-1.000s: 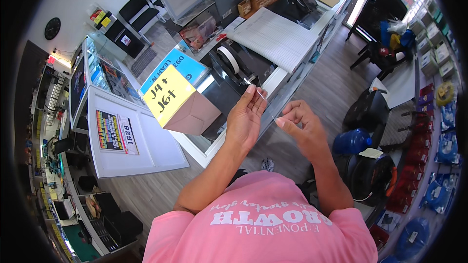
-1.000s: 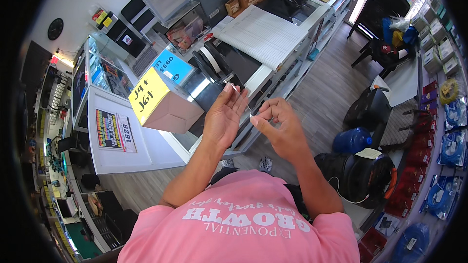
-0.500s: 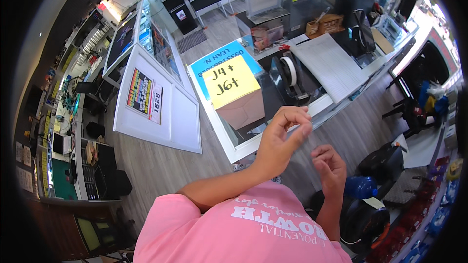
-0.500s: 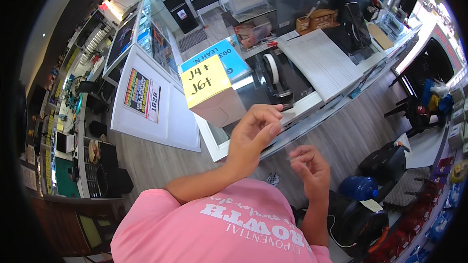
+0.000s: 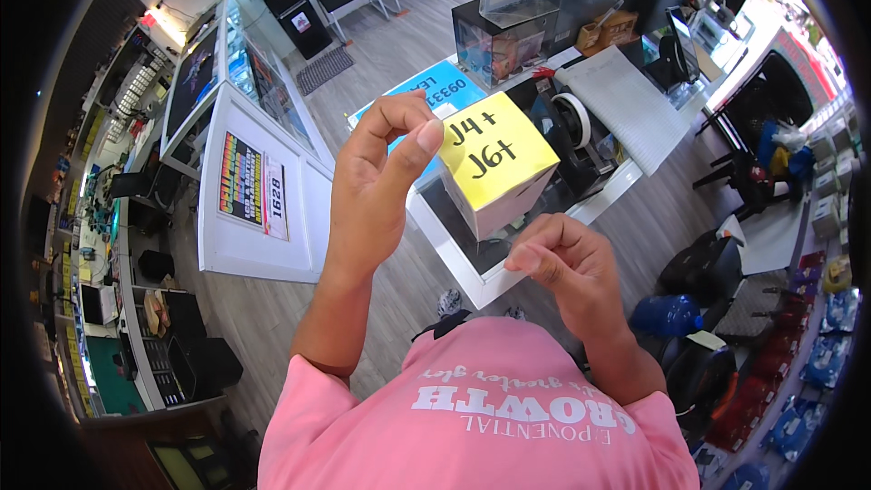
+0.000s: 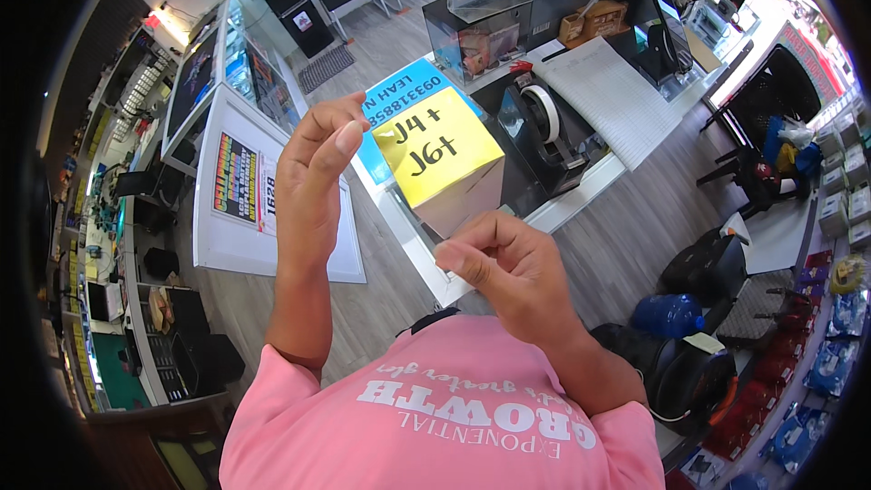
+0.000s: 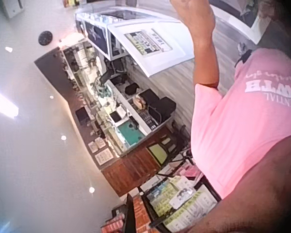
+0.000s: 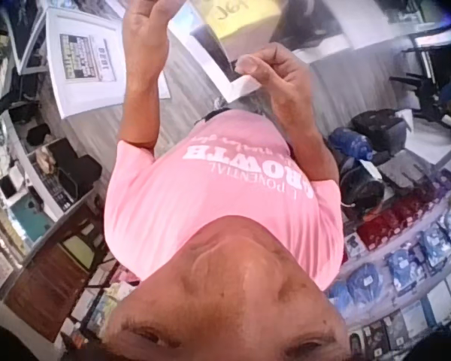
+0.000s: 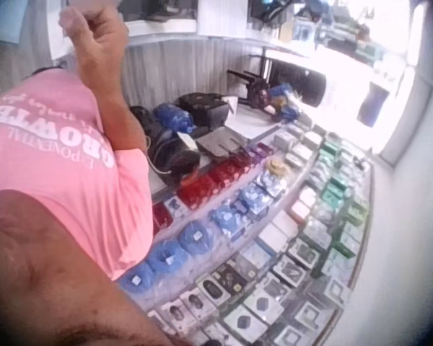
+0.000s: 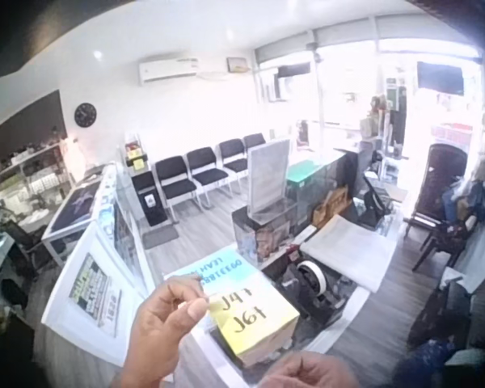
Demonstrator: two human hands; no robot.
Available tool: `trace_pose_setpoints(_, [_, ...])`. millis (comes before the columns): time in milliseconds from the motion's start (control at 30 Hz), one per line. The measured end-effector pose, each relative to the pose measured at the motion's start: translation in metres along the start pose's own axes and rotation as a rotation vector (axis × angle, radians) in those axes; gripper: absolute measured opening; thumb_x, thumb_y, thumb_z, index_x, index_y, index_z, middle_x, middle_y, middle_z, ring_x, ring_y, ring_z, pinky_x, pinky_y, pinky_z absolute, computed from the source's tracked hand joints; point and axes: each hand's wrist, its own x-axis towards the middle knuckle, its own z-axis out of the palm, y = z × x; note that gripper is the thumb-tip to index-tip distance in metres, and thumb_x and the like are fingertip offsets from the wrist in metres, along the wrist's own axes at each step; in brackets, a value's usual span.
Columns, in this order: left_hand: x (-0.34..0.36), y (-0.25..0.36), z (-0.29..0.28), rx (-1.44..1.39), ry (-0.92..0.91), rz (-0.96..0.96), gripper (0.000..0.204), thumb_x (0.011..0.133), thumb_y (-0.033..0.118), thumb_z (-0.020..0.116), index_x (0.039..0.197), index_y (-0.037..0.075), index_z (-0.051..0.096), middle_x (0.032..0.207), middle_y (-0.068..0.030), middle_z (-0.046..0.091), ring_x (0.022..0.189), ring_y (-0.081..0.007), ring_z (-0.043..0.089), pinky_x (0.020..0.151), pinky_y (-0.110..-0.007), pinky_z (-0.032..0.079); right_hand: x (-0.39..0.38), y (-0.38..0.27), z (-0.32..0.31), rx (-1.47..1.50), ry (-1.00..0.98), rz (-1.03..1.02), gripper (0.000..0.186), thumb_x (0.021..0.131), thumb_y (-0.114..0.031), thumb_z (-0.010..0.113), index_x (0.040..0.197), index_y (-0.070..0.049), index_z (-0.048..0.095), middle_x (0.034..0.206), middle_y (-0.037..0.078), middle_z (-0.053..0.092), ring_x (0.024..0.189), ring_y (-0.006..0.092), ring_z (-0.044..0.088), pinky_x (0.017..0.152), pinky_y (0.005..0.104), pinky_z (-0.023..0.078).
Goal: The person retrieves a small white box from a shelf, removes a yellow sticky note, and walks to a counter. They place the box on the counter, then repeatedly peel, fold, and reapply the sticky note to the box while inspecting it. Finally, they return the box to the shelf.
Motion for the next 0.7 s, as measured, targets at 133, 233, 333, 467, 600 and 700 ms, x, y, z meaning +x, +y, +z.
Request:
trace_pose_setpoints(133, [0.006, -0.018, -0.012, 0.017, 0.016, -0.132, 0.019, 0.099, 0.024, 0.07, 0.097, 0.007, 0.062, 0.102, -0.0028, 0.063, 0.122, -0.0193, 0.056, 0.114, -0.039, 0.035, 0.009, 0.001, 0.018, 0.002, 0.133, 0.065, 0.019, 0.097, -0.02, 0.074, 0.093, -0.003, 0.068, 0.085, 0.004, 0.07, 0.079, 0.0065, 0.061, 0.076, 0.0238, 0.048])
trace_pose_setpoints(233, [0.006, -0.028, -0.017, -0.088, 0.026, -0.201, 0.017, 0.097, 0.023, 0.069, 0.091, 0.009, 0.063, 0.1, -0.0041, 0.064, 0.13, -0.0257, 0.052, 0.112, -0.04, 0.033, 0.012, 0.005, 0.026, -0.006, 0.186, 0.097, 0.022, 0.098, -0.023, 0.074, 0.091, -0.003, 0.067, 0.084, 0.004, 0.07, 0.077, 0.0061, 0.06, 0.074, 0.0227, 0.047])
trace_pose_setpoints(333, [0.007, -0.035, -0.021, -0.142, -0.004, -0.226, 0.018, 0.097, 0.024, 0.07, 0.091, 0.008, 0.063, 0.099, -0.0038, 0.063, 0.126, -0.0256, 0.056, 0.11, -0.039, 0.035, 0.011, 0.007, 0.026, -0.024, 0.212, 0.123, 0.023, 0.098, -0.024, 0.073, 0.091, -0.003, 0.067, 0.084, 0.004, 0.07, 0.077, 0.006, 0.06, 0.074, 0.0231, 0.046])
trace_pose_setpoints(467, [0.009, -0.04, -0.021, -0.158, -0.028, -0.22, 0.018, 0.097, 0.023, 0.07, 0.092, 0.008, 0.063, 0.097, -0.0041, 0.062, 0.123, -0.0247, 0.057, 0.109, -0.039, 0.038, 0.01, 0.006, 0.033, -0.042, 0.231, 0.089, 0.024, 0.099, -0.024, 0.072, 0.092, -0.003, 0.066, 0.084, 0.004, 0.07, 0.077, 0.006, 0.059, 0.074, 0.0241, 0.047])
trace_pose_setpoints(600, [0.01, -0.048, -0.023, -0.148, -0.063, -0.172, 0.016, 0.098, 0.019, 0.07, 0.096, 0.006, 0.061, 0.102, -0.0054, 0.059, 0.116, -0.0199, 0.058, 0.1, -0.035, 0.044, 0.011, 0.005, 0.033, -0.057, 0.242, 0.117, 0.024, 0.099, -0.024, 0.072, 0.092, -0.002, 0.066, 0.084, 0.004, 0.07, 0.077, 0.0065, 0.06, 0.075, 0.0239, 0.048])
trace_pose_setpoints(700, [0.01, -0.048, -0.023, -0.142, -0.053, -0.175, 0.016, 0.098, 0.019, 0.069, 0.094, 0.006, 0.06, 0.098, -0.0049, 0.06, 0.115, -0.02, 0.059, 0.103, -0.036, 0.043, 0.012, 0.003, 0.033, -0.062, 0.237, 0.127, 0.024, 0.099, -0.025, 0.071, 0.092, -0.002, 0.066, 0.084, 0.004, 0.071, 0.078, 0.0069, 0.061, 0.076, 0.024, 0.049])
